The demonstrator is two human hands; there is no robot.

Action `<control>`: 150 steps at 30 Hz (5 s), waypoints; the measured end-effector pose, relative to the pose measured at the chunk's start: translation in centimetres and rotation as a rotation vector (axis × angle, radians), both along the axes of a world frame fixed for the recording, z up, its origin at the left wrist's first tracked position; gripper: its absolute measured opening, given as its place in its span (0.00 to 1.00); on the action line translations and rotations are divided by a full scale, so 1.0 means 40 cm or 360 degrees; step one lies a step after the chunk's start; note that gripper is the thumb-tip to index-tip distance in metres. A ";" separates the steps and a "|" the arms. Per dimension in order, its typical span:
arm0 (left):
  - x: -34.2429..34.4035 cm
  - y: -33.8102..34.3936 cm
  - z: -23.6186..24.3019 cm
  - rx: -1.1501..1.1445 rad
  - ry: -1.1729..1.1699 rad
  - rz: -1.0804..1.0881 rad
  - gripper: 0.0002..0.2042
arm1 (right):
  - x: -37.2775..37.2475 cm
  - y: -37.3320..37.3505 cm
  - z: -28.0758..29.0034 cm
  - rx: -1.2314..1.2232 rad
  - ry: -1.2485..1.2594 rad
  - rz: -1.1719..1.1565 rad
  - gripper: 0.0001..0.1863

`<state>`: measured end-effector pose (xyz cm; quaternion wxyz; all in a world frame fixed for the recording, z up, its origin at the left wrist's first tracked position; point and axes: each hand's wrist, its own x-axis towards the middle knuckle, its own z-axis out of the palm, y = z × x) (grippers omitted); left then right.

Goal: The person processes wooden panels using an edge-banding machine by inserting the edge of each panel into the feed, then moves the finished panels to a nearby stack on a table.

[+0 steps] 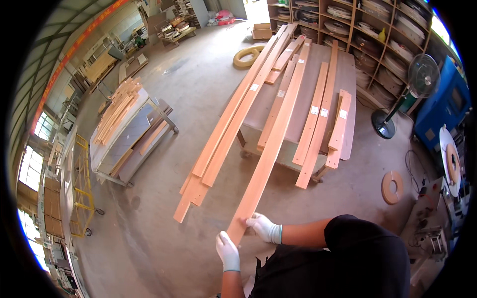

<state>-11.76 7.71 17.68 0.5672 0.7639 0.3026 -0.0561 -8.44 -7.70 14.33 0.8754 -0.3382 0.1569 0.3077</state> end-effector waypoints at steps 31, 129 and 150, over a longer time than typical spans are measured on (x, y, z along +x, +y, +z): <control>-0.871 0.195 -0.044 0.0581 -0.0235 0.0773 0.16 | -0.184 0.070 -0.318 -0.1602 -0.1698 0.2061 0.12; 0.515 -0.781 -0.057 -0.1160 0.0784 -0.3092 0.25 | -0.067 -0.567 0.080 -0.1463 -0.0243 -0.1444 0.37; 0.419 -1.446 -0.264 -0.1288 0.0934 -0.2330 0.27 | -1.102 -0.139 0.366 -0.1753 0.0762 -0.2524 0.18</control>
